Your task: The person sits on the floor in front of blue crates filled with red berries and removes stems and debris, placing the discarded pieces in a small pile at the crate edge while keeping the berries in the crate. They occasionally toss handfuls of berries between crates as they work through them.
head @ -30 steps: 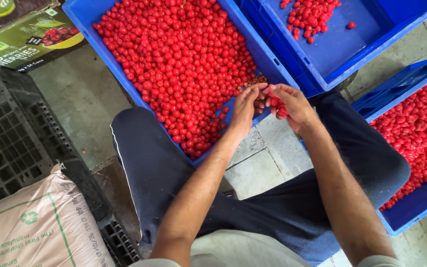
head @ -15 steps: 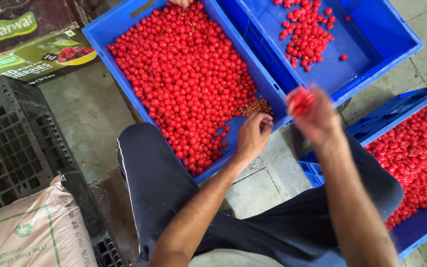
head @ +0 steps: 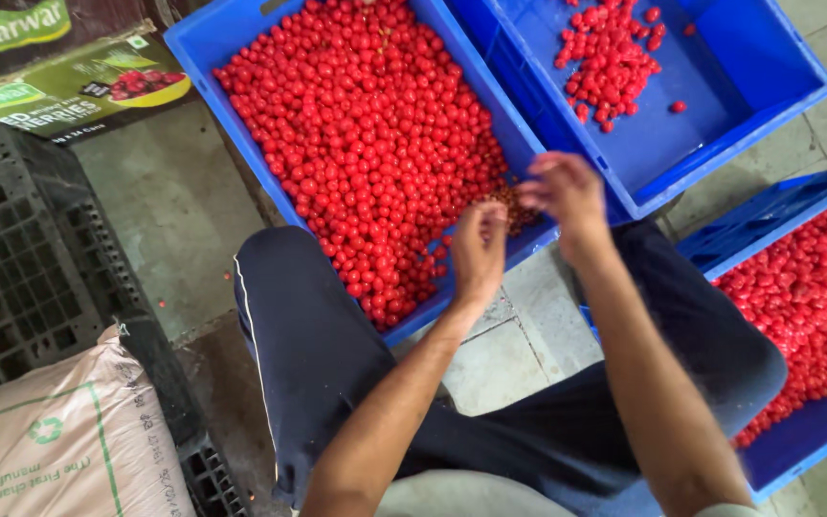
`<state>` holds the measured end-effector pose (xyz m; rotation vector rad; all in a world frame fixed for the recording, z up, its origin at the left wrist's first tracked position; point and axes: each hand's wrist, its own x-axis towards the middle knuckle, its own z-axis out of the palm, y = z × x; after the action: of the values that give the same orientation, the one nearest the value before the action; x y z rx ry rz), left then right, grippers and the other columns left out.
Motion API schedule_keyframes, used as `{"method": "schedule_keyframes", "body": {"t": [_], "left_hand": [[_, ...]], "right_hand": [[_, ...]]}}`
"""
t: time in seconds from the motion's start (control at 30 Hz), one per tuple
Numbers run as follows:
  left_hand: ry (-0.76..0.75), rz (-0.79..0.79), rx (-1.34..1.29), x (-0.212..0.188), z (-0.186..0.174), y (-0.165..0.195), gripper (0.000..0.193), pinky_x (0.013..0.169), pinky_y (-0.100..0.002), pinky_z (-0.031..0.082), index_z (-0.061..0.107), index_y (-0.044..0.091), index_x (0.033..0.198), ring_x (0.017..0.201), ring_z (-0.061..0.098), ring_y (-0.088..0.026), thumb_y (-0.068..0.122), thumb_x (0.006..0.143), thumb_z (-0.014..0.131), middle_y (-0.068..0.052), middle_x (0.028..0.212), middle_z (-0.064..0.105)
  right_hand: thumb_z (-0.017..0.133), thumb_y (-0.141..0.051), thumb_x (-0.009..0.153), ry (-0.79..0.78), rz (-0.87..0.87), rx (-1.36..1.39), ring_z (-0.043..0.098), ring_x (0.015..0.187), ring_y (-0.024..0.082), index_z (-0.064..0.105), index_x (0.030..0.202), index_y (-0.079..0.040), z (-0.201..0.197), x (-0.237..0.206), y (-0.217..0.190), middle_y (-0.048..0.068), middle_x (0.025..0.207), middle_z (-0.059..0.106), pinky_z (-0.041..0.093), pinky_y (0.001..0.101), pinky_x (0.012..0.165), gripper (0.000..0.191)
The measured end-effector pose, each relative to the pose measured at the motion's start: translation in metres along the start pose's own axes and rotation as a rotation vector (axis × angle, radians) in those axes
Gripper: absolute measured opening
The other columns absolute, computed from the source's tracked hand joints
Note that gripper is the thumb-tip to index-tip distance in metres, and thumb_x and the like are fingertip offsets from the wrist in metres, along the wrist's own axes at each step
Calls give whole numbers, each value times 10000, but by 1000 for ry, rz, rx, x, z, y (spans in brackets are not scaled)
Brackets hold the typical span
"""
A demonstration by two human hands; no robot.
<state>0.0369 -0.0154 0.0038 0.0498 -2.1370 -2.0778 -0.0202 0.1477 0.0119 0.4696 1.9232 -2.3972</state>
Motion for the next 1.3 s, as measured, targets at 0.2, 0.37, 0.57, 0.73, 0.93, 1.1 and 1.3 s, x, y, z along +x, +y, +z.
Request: {"method": "schedule_keyframes", "body": {"t": [0.2,0.37,0.57,0.73,0.93,1.1,1.3], "left_hand": [[351,-133,-119,-14,-54,-11,214,733,-274,527,646,36,1173,798,587,-122,169,1080,506,-53,998,633],[407,-153,-126,-27,-73,-14,229,697,-271,490,628,20,1159,760,532,-110,198,1091,501,-39,934,598],[355,-146,-125,-25,-72,-11,274,669,-270,481,643,18,1143,746,519,-107,249,1091,504,-35,881,570],[343,-169,-143,-23,-73,-10,290,674,-262,481,643,16,1135,763,526,-105,260,1097,491,-32,898,572],[334,-167,-173,-21,-73,-17,269,670,-256,485,647,15,1109,752,531,-101,244,1093,508,-27,893,582],[332,-170,-156,-22,-73,-19,222,656,-255,469,660,12,1068,701,519,-96,198,1086,541,-24,841,575],[333,-166,-164,-22,-73,-18,211,635,-255,463,651,15,1061,688,506,-89,191,1076,533,-12,856,591]], "right_hand": [[554,-139,984,-235,132,-586,761,869,210,683,1180,-33,42,-17,29,119,994,748,634,322,770,258],[755,-223,854,-269,-193,-1215,709,961,390,668,1165,-51,67,-19,58,214,1082,712,558,482,819,366],[815,-288,776,-210,-388,-1427,660,1011,483,502,1184,83,97,-26,71,351,1192,589,565,499,824,634],[779,-365,813,-299,-82,-1387,650,1059,469,484,1215,57,115,-32,73,313,1225,590,546,530,868,654],[773,-386,836,-496,-134,-1345,640,1076,479,460,1191,72,127,-38,83,325,1137,618,545,528,865,659],[755,-394,865,-234,1,-1310,681,976,498,370,1248,78,137,-50,79,330,1158,603,577,545,788,720],[810,-437,791,-57,-12,-1306,681,923,510,360,1224,72,139,-47,68,338,1237,523,573,566,737,806]]}}
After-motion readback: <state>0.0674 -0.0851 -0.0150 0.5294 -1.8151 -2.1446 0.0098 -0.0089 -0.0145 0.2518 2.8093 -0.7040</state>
